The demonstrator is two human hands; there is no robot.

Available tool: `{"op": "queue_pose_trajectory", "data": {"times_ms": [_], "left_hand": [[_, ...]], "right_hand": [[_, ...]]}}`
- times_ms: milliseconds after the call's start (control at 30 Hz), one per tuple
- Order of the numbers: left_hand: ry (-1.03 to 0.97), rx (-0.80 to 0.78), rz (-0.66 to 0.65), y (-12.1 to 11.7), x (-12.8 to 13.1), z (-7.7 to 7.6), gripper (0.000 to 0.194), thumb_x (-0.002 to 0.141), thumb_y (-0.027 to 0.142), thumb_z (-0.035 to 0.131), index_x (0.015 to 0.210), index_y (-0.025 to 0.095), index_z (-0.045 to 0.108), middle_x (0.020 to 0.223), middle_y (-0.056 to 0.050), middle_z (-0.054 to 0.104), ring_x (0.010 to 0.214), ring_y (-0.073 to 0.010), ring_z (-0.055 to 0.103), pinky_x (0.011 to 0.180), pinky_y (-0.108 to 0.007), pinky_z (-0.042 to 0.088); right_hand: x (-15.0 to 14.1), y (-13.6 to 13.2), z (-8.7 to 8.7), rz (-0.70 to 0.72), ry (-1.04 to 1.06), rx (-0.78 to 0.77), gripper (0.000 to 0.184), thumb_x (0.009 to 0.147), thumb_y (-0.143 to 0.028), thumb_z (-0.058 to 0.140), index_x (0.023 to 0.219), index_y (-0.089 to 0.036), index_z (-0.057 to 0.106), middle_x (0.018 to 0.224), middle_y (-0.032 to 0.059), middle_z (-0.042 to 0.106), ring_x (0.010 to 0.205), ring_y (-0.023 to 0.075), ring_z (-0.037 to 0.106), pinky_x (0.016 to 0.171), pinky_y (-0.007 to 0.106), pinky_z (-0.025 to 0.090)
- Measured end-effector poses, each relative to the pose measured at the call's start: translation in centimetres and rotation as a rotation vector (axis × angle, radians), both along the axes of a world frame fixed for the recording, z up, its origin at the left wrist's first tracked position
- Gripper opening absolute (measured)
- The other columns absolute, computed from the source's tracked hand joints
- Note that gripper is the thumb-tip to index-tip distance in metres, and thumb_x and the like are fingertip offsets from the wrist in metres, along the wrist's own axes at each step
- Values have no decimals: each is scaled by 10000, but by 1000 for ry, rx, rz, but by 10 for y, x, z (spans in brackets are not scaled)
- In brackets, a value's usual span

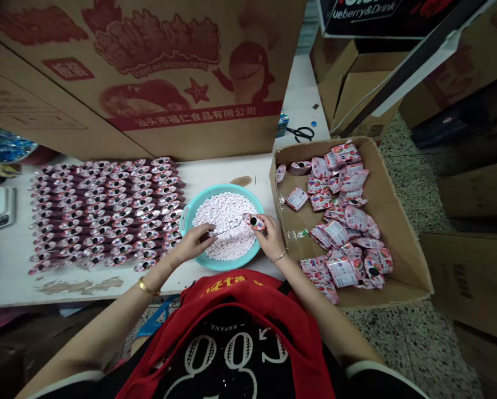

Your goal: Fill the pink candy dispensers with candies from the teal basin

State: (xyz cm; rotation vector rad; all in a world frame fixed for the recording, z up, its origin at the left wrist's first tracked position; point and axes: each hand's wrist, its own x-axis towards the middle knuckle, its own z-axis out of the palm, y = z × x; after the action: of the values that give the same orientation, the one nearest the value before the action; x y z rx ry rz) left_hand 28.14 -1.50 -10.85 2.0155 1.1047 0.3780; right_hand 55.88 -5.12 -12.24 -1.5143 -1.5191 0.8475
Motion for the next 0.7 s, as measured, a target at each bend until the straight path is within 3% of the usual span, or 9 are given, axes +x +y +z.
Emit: {"op": "queue_pose_trajectory", "data": {"times_ms": [100,233,400,467,533,600,700], "left_hand": [[180,56,-106,13,-1,39,264,899,328,497,1106,181,571,1028,-80,657,906,-184,621,784,-299,485],[562,133,-240,20,25,86,187,896,222,464,1009,167,603,932,-86,658,817,-210,635,672,-304,472],[794,218,-300,15,60,120,268,868,58,405,978,144,633,899,-118,647,806,-233,635,618,-304,457],[760,228,-291,20,58,121,286,877,68,402,990,163,646,880,-112,642,802,-231,628,633,-312,463],[712,250,-252,32,44,113,302,893,92,393,1026,189,648,866,-100,638,795,-226,619,672,-328,469],[701,276,-194,46,22,93,295,900,112,391,1011,188,654,850,-105,637,810,-238,617,731,-365,469],[770,217,-186,57,-9,48,259,869,86,417,853,142,670,822,-141,645,844,-265,626,789,-410,460]], "right_hand": [[-12,4,0,134,-97,90,326,853,-234,557,1180,-228,560,1165,106,620,1115,264,563,973,457,463],[-27,7,-4,246,-143,148,381,848,-173,516,1223,-233,541,1191,100,613,1149,262,539,1000,469,447],[-34,6,-14,284,-130,147,409,847,-164,500,1250,-227,527,1218,105,608,1172,254,531,1017,471,437],[-32,5,-19,263,-123,122,391,853,-183,505,1240,-226,534,1219,106,615,1177,255,536,1050,491,401],[-28,5,-22,219,-100,93,370,857,-205,515,1225,-231,541,1222,107,621,1178,257,545,1084,509,354],[-24,5,-23,168,-58,65,355,858,-228,534,1213,-239,542,1221,103,627,1170,258,556,1105,522,318],[-17,7,-21,86,21,13,345,851,-267,577,1193,-242,546,1205,99,632,1142,256,572,1088,510,345]]}}
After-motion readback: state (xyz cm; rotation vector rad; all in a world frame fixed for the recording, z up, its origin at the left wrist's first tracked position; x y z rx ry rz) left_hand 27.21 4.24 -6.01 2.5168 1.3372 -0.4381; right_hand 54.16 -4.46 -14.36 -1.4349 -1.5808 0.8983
